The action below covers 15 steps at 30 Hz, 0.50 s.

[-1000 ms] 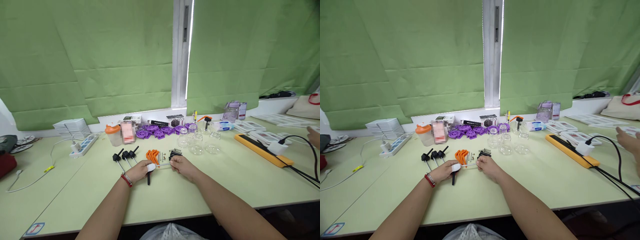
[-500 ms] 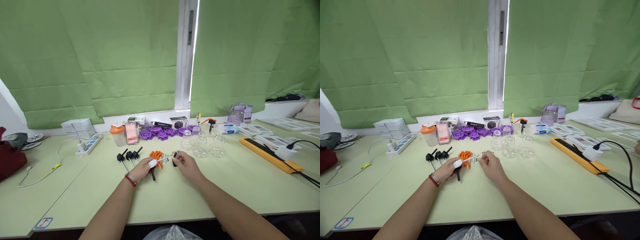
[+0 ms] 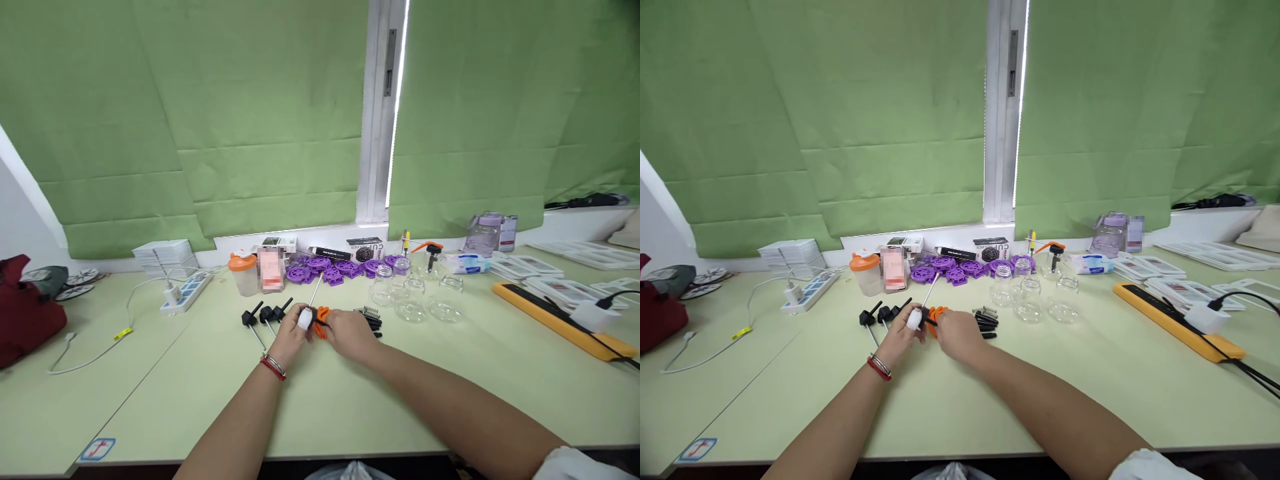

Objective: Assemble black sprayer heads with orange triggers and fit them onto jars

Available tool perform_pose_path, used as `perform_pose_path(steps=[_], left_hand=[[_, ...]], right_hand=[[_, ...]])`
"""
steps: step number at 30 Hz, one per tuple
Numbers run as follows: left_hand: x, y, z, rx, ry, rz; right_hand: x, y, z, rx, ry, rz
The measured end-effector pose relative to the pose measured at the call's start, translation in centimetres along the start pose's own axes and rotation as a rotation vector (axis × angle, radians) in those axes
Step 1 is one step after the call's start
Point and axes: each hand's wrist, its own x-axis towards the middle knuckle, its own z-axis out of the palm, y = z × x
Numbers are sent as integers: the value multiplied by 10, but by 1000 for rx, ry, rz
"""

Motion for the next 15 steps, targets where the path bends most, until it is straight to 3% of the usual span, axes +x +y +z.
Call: perform_pose_path(steps=[3,4,7,10,15], left_hand=[[5,-5,-15,205,242,25],[7,-7,-21,284,337,1],[12,-14,-39,493,539,-166],[15,-19,-52,718,510,-258],[16,-21,-53,1002,304,-177]], right_hand=[[23,23,-6,-14,8,177],[31,31,-8,-12,-12,272],[50,56,-8,-27,-38,378],[59,69,-4,-37,-68,424],[62,72,6,-35,-112,451]])
